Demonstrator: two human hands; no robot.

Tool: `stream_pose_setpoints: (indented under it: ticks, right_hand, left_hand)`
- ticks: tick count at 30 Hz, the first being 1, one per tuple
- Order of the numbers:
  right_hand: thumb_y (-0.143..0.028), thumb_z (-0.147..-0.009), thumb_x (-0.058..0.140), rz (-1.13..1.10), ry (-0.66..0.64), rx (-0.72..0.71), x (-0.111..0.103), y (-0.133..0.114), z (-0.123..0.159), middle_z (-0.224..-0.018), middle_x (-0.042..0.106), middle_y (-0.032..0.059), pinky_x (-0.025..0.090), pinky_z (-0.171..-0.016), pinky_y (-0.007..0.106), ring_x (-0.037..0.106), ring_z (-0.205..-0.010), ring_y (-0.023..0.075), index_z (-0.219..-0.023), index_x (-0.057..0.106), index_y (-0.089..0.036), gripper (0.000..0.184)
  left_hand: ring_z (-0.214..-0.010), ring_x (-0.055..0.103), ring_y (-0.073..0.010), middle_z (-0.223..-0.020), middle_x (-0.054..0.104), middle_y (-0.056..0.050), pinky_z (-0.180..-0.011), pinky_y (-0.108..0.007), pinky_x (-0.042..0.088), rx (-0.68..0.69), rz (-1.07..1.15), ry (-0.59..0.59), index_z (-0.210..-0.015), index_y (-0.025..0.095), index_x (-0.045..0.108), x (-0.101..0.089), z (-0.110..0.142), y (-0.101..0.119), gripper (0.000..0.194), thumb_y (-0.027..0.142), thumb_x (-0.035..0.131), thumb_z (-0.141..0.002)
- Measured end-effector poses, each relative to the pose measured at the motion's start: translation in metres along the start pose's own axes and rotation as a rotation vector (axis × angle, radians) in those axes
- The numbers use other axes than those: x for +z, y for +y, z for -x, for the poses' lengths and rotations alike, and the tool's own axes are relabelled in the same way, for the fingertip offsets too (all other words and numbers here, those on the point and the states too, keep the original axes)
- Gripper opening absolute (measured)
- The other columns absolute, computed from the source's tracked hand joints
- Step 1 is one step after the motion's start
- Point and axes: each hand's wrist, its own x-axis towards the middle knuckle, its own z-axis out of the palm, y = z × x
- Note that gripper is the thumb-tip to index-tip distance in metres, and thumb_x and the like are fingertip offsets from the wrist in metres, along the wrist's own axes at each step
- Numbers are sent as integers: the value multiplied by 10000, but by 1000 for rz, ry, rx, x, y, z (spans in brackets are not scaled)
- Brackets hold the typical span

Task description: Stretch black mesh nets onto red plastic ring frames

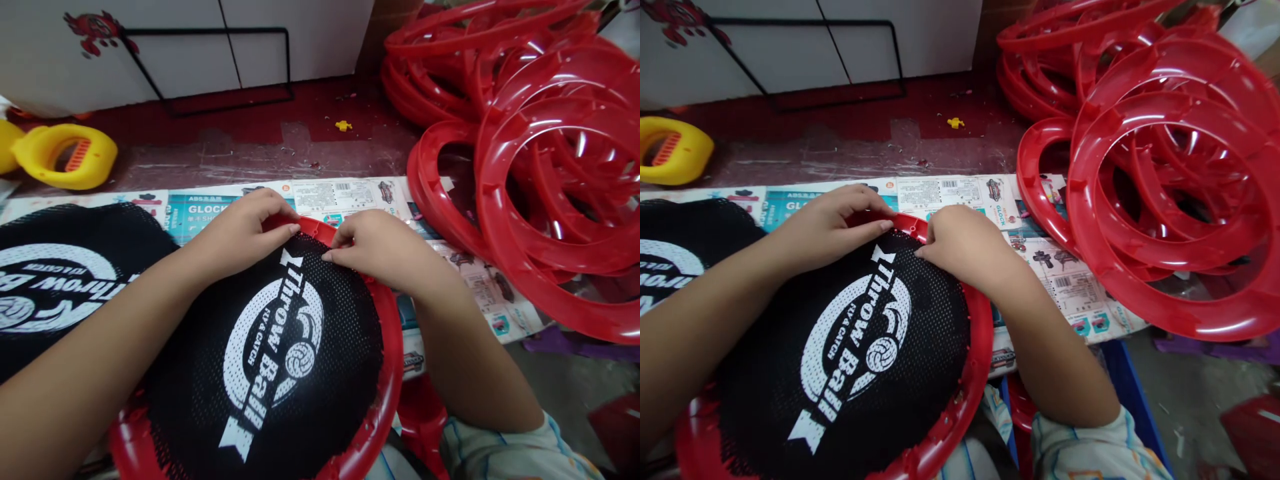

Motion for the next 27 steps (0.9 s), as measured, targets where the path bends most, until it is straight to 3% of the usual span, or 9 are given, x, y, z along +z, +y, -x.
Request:
stream_pose_setpoints:
  ticks: [4,13,20,27]
  right_hand:
    - [-239,-808,609,51,44,-38,5,-7,-1,-760,681,60,342,-615,266,552,-674,151,-754,726,-157,153]
    - [-230,-816,571,-147,125,-17,6,3,-7,-678,654,29,326,-563,250,520,-601,123,-702,694,-154,184]
    - [-209,-799,560,-135,154,39,10,-1,-13,-703,661,52,333,-556,255,526,-608,135,-701,683,-146,170]
    - [-179,-790,537,-127,235,-38,18,0,-19,-708,643,45,356,-608,251,524,-648,132,-697,670,-140,167]
  left_hand:
    - [-892,583,-211,-930,619,-58,-803,-336,453,-6,-3,-22,-893,182,675,-1,0,-1,227,363,546,-846]
    - [-903,580,-220,-949,604,-72,-824,-350,449,6,-25,-16,-857,168,689,-2,2,3,252,370,539,-840]
    - [-786,550,-204,-811,568,-44,-729,-342,418,-54,-76,-35,-815,184,700,-2,1,3,276,405,537,-831]
    - [-748,539,-197,-770,538,-33,-682,-327,398,-44,-115,5,-774,190,685,-1,1,4,290,402,503,-850]
